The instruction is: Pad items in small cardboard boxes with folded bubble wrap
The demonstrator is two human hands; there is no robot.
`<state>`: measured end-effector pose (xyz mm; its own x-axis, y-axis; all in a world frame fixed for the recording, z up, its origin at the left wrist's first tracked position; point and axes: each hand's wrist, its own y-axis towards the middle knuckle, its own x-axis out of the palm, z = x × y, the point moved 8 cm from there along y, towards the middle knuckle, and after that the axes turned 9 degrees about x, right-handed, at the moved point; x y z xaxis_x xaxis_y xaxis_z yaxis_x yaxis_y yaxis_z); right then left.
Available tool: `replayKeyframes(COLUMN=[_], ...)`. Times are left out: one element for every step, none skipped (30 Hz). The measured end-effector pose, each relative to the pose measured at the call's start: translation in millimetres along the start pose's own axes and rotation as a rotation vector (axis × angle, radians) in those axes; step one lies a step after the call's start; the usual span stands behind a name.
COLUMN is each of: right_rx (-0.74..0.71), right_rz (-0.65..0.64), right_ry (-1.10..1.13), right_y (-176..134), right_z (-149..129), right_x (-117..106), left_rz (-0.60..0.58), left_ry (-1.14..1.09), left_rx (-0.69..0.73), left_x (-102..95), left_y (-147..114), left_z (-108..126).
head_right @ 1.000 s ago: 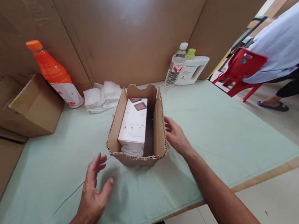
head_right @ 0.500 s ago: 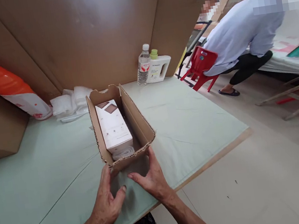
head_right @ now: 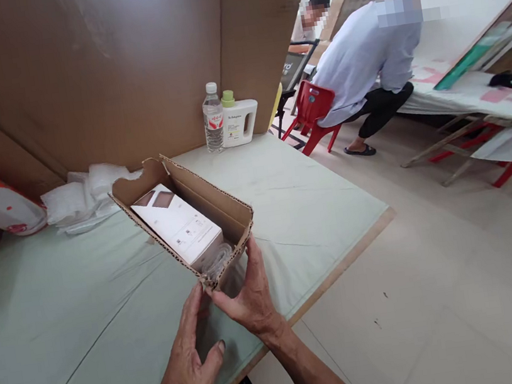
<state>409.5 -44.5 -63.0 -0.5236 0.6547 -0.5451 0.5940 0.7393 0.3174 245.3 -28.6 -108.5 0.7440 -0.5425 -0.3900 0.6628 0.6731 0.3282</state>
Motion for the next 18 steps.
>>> replayKeyframes(right_rx=[0.008, 0.020, 0.035, 0.056, 0.079, 0.101, 0.119, 0.128, 0.128, 0.121, 0.115, 0.115, 0.122, 0.132, 0.141, 0.146, 0.145, 0.144], right_rz=[-0.004, -0.002, 0.008, 0.032, 0.065, 0.101, 0.134, 0.164, 0.190, 0.210, 0.227, 0.241, 0.253, 0.262, 0.269, 0.274, 0.280, 0.286], right_ry=[0.017, 0.030, 0.036, 0.033, 0.027, 0.019, 0.013, 0.012, 0.018, 0.028, 0.036, 0.040, 0.040, 0.037, 0.033, 0.030, 0.029, 0.027], right_y=[4, 7, 11, 15, 20, 27, 35, 45, 58, 73, 91, 111, 132, 154, 176, 197, 217, 235], right_z=[5, 12, 21, 33, 47, 62, 76, 90, 103, 114, 124, 132, 139, 146, 151, 155, 158, 161], right_x=[-6, -15, -26, -39, -53, -69, -84, -99, -112, -123, -132, -140, -145, -148, -150, -150, -149, -147], left_rz=[-0.019, -0.033, -0.037, -0.032, -0.019, -0.003, 0.014, 0.031, 0.048, 0.061, 0.075, 0.087, 0.094, 0.088, 0.073, 0.061, 0.055, 0.051], left_ry=[0.023, 0.054, 0.092, 0.136, 0.183, 0.231, 0.278, 0.321, 0.363, 0.404, 0.446, 0.489, 0.531, 0.571, 0.607, 0.637, 0.658, 0.673], left_rx=[0.020, 0.042, 0.066, 0.084, 0.094, 0.095, 0.086, 0.074, 0.061, 0.048, 0.048, 0.062, 0.087, 0.121, 0.158, 0.195, 0.226, 0.251], left_x=[-2.5, -6.4, -12.2, -20.1, -29.7, -40.5, -52.0, -63.5, -74.5, -84.5, -93.0, -99.8, -104.5, -106.5, -106.5, -105.5, -104.0, -102.3], left_y=[4, 7, 11, 15, 17, 19, 20, 19, 17, 13, 9, 4, -1, -6, -11, -15, -19, -22], left_z=[1, 1, 2, 2, 0, -3, -7, -11, -16, -21, -24, -27, -29, -29, -30, -29, -29, -28])
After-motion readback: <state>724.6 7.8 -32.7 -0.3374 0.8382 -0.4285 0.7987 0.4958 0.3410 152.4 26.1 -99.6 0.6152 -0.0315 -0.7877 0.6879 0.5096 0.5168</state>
